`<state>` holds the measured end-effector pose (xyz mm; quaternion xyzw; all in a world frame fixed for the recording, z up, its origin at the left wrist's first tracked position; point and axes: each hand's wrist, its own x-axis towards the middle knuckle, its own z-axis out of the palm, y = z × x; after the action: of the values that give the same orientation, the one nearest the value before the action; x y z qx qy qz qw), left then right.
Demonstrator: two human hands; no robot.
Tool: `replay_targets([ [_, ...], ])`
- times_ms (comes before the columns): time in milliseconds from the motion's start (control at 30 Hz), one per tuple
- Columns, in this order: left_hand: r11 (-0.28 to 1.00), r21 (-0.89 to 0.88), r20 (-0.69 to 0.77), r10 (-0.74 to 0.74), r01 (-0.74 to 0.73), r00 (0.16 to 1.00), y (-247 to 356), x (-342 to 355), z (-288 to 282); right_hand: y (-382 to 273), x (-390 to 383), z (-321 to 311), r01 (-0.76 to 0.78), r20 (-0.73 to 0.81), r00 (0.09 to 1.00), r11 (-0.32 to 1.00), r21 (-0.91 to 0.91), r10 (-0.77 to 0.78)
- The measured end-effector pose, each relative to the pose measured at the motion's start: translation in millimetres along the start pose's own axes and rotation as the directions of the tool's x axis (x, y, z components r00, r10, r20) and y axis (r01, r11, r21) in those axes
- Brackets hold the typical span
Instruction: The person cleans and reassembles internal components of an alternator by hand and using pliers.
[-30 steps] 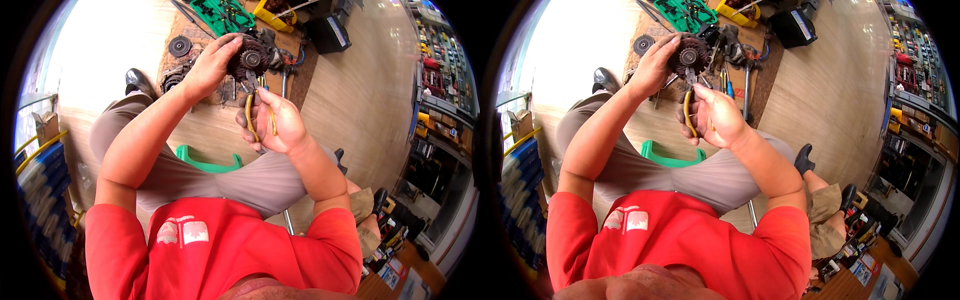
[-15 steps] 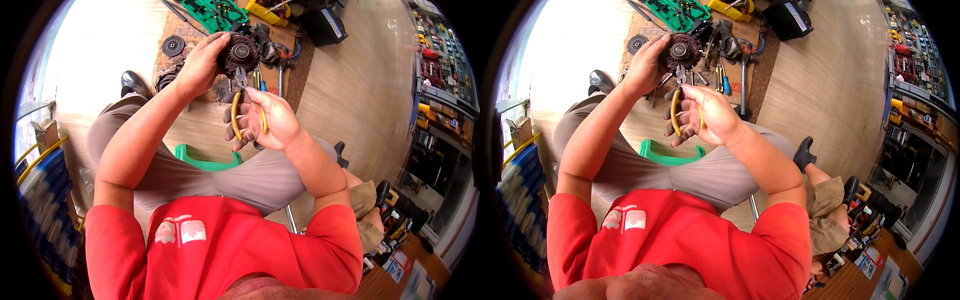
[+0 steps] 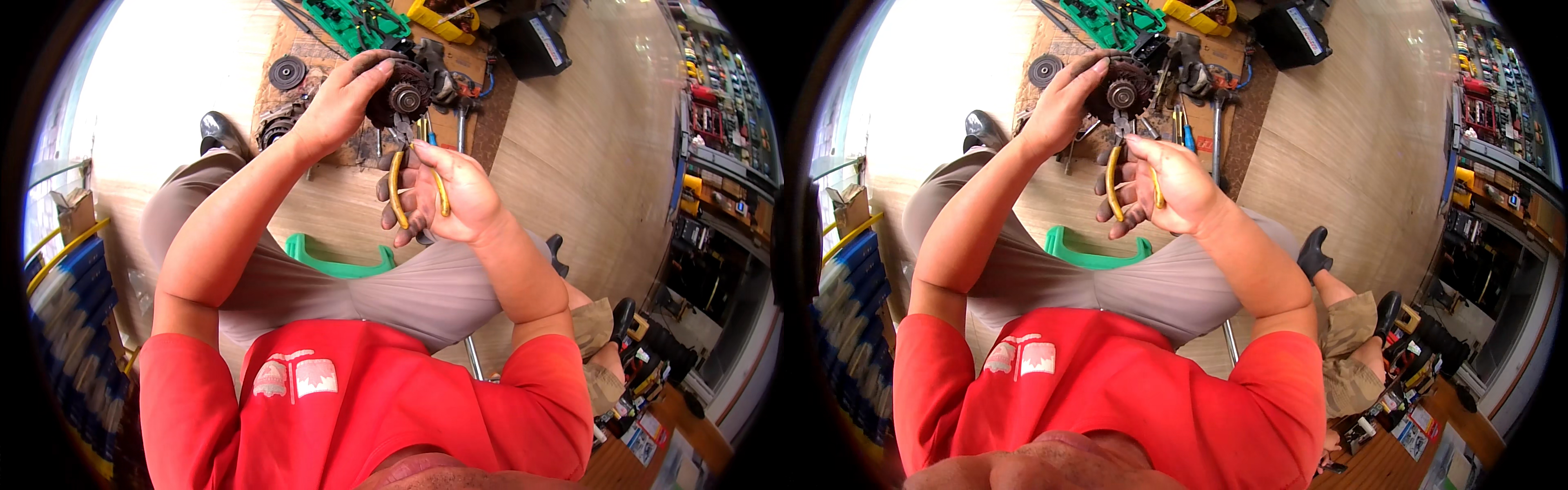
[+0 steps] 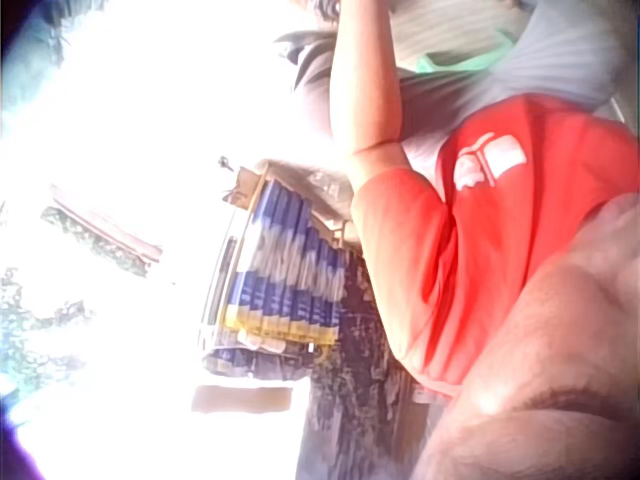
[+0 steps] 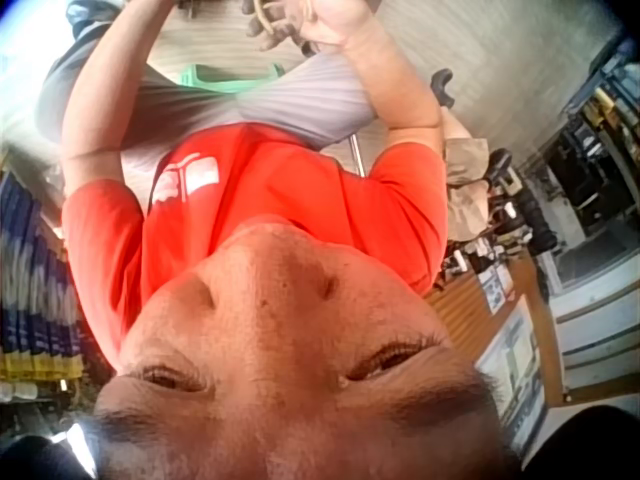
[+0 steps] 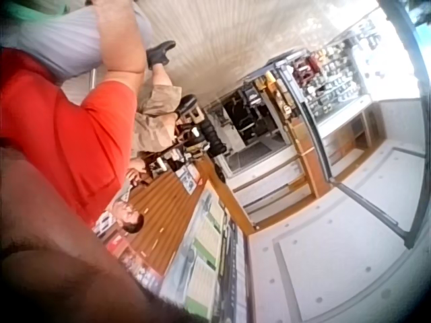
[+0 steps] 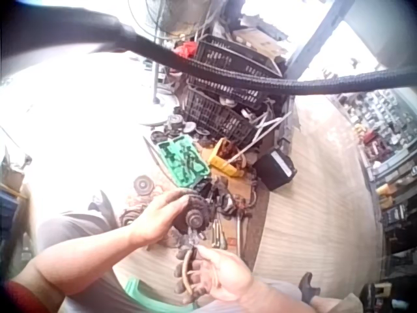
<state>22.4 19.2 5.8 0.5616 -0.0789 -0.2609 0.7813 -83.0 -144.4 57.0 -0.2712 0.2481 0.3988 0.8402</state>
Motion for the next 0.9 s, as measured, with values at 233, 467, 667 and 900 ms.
replay_targets([
  [233, 0.961, 0.216, 0.038, 0.170, -0.175, 0.985, -4.0, 0.6, -5.6, 0.8, 0.7, 0.8, 0.006, -0.052, 0.999, 1.000, 0.000, -0.006],
  [467, 0.937, 0.281, 0.074, 0.194, -0.207, 0.978, 2.0, -1.1, -7.2, 6.1, 3.0, 1.8, 0.027, -0.058, 0.998, 0.998, 0.052, -0.024],
  [667, 0.925, -0.369, -0.093, -0.137, 0.094, 0.986, -14.9, 9.8, -11.5, 6.0, 1.9, 6.9, 0.165, 0.044, 0.986, 0.984, -0.072, -0.162],
  [900, 0.867, -0.477, -0.093, -0.211, 0.142, 0.973, -16.1, 15.7, -14.0, -12.9, -4.0, -3.2, 0.352, -0.068, 0.755, 0.491, -0.797, -0.652],
])
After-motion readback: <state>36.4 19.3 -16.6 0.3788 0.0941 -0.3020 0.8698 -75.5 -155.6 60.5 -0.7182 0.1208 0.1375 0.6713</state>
